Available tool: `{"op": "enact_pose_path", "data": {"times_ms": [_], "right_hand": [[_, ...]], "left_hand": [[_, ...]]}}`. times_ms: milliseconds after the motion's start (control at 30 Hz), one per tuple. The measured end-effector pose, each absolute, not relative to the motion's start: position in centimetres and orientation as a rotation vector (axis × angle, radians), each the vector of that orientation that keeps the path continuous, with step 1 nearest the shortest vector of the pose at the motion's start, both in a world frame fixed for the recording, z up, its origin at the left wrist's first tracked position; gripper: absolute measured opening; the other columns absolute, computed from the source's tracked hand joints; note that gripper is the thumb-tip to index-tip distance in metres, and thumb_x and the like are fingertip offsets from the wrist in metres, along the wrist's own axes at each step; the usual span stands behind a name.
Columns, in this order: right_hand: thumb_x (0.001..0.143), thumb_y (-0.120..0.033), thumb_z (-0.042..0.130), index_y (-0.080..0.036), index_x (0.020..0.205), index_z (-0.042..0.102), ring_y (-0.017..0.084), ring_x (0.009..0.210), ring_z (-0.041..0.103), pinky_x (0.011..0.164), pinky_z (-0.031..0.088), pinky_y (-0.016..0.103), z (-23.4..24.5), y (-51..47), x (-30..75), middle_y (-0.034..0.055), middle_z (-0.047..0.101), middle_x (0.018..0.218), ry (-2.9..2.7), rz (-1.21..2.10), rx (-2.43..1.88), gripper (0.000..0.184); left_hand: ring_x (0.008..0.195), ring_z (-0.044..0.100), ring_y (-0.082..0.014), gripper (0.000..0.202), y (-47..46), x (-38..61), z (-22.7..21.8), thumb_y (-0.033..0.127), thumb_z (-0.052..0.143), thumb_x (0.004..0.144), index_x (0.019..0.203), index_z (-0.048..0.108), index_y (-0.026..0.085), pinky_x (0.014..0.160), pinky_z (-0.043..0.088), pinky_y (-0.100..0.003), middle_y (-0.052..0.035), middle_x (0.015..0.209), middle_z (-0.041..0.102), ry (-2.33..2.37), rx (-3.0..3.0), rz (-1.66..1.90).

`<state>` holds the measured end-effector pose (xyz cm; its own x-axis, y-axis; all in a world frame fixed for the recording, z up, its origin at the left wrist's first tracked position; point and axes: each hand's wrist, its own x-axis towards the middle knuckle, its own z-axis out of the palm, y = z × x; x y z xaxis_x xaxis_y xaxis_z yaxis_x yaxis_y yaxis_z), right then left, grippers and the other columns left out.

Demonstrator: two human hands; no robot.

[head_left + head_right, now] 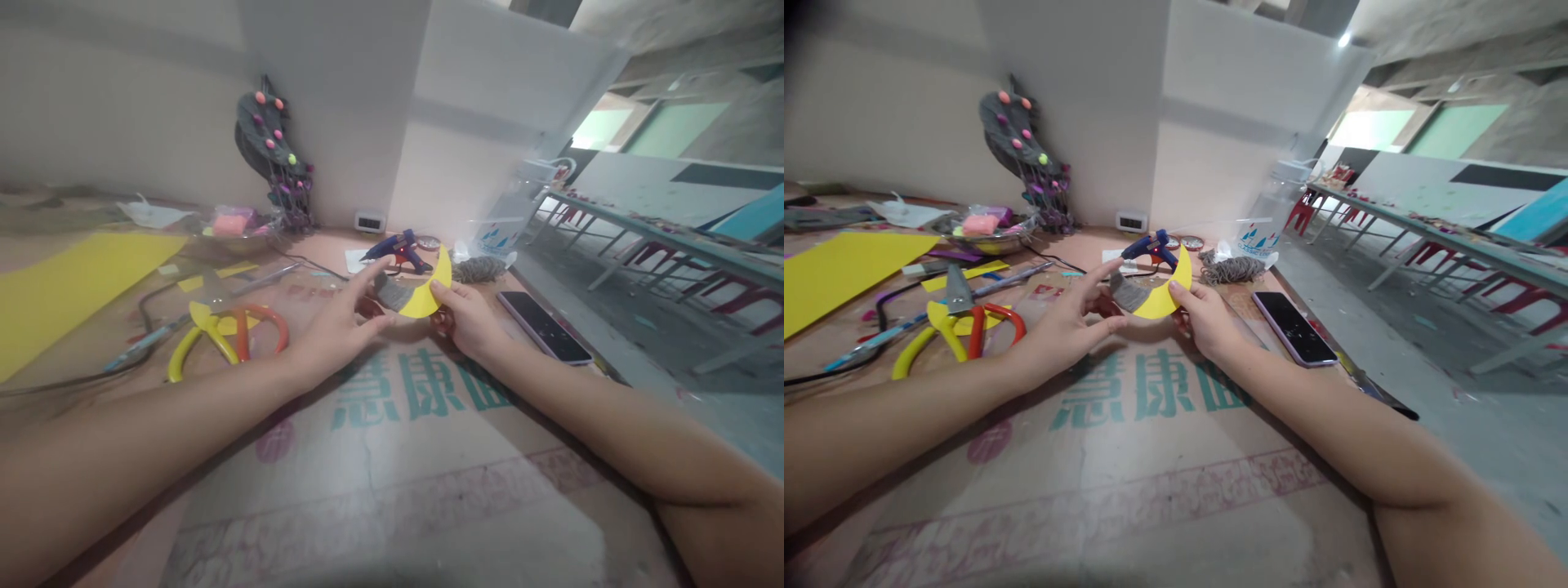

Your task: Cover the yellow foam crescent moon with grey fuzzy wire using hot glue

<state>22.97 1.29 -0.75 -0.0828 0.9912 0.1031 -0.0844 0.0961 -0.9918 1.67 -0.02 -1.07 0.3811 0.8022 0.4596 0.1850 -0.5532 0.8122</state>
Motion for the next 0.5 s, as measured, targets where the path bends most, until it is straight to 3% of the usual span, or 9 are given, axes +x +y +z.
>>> {"op": "enact_pose_path", "data": {"times_ms": [133, 333, 500], "right_hand": [[0.072, -0.051, 0.075, -0.019, 0.078, 0.061, 0.006, 0.041, 0.034, 0.036, 0.026, 0.021, -1.01, 1.31, 23.04, -0.0046, 0.050, 0.055, -1.284, 1.243, -1.032, 0.035], [0.078, -0.050, 0.071, -0.019, 0.081, 0.062, 0.007, 0.041, 0.037, 0.036, 0.026, 0.021, -1.37, 1.34, 23.09, -0.0040, 0.050, 0.056, -1.354, 1.239, -1.006, 0.032], [0.080, -0.053, 0.069, -0.018, 0.081, 0.061, 0.006, 0.039, 0.038, 0.034, 0.027, 0.021, -1.54, 1.15, 23.07, -0.0042, 0.051, 0.056, -1.420, 1.159, -1.035, 0.036]], "left_hand": [[0.089, 0.061, -0.0178, 0.045, -0.41, 1.68, -0.52, 0.028, 0.063, 0.085, 0.128, 0.053, 0.020, 0.080, 0.051, -0.032, -0.0067, 0.107, 0.063, 0.925, 2.053, 1.110], [0.092, 0.060, -0.0168, 0.039, -0.54, 1.75, -0.46, 0.028, 0.063, 0.084, 0.121, 0.052, 0.019, 0.076, 0.052, -0.029, -0.0078, 0.120, 0.058, 0.915, 1.966, 1.102], [0.087, 0.059, -0.0151, 0.034, -0.22, 1.73, -0.89, 0.024, 0.056, 0.087, 0.120, 0.051, 0.020, 0.071, 0.051, -0.027, -0.0061, 0.117, 0.059, 0.932, 1.975, 1.133]]}}
